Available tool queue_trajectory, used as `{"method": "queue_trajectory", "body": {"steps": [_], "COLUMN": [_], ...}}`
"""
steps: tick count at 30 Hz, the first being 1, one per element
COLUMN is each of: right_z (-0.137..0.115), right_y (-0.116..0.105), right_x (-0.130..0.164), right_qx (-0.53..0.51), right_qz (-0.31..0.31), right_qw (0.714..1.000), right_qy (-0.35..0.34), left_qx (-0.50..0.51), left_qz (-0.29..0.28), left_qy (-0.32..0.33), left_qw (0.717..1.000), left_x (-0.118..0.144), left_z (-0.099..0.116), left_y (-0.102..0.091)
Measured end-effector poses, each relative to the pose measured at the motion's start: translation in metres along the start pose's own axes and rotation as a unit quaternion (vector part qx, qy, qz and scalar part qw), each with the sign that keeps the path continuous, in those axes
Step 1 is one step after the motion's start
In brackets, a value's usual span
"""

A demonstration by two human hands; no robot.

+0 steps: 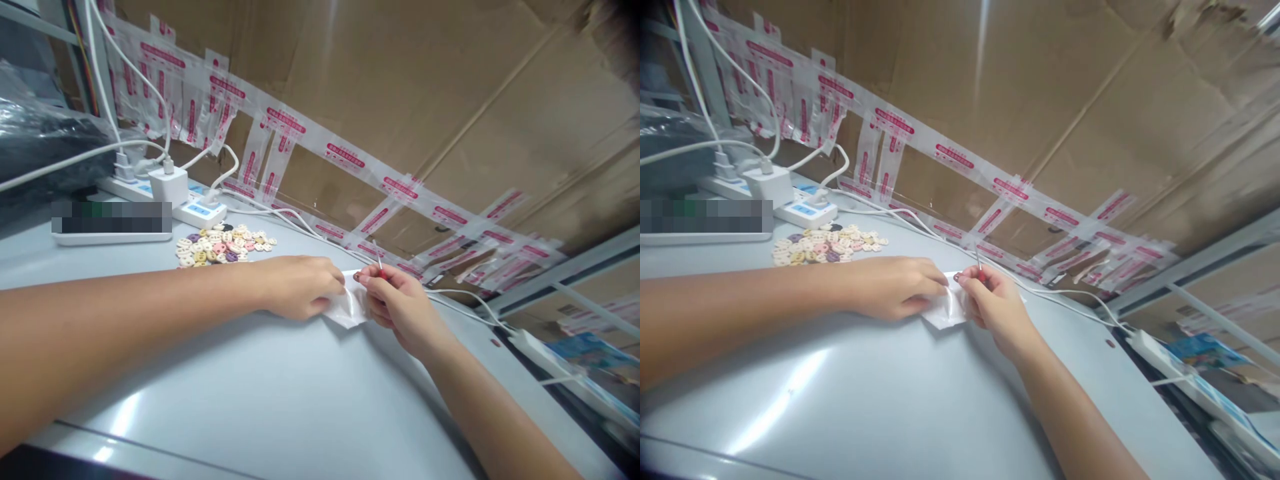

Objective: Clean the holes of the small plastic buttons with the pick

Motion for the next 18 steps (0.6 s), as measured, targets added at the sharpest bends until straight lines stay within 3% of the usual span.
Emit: {"method": "queue_trajectory", "body": {"steps": [3, 6, 8, 13, 18], "right_z": [-0.012, -0.032, -0.043, -0.05, -0.047], "right_y": [-0.014, -0.022, -0.021, -0.011, -0.013], "right_x": [0.009, 0.03, 0.045, 0.057, 0.052], "right_qx": [0.071, 0.21, 0.272, 0.338, 0.368], "right_qz": [0.101, 0.203, 0.233, 0.218, 0.199], "right_qw": [0.99, 0.937, 0.9, 0.866, 0.864], "right_qy": [-0.073, -0.191, -0.247, -0.298, -0.281], "left_qx": [0.017, 0.08, 0.115, 0.147, 0.147], "left_qz": [0.016, 0.055, 0.071, 0.104, 0.133], "left_qy": [0.007, -0.004, -0.004, 0.017, 0.025], "left_qw": [1.0, 0.995, 0.991, 0.984, 0.98], "left_x": [-0.003, -0.005, -0.006, -0.009, -0.009], "left_z": [-0.002, 0.002, 0.008, 0.026, 0.032], "left_y": [-0.005, -0.012, -0.016, -0.023, -0.024]}}
Point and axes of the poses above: each hand's wrist, its own x-axis away from the middle knuckle, its own y-axis out of the palm, z = x × y, the point moved 4 cm from there along -x, towards the middle knuckle, and after that the axes turned 13 degrees about x, right-handed, at the moved point
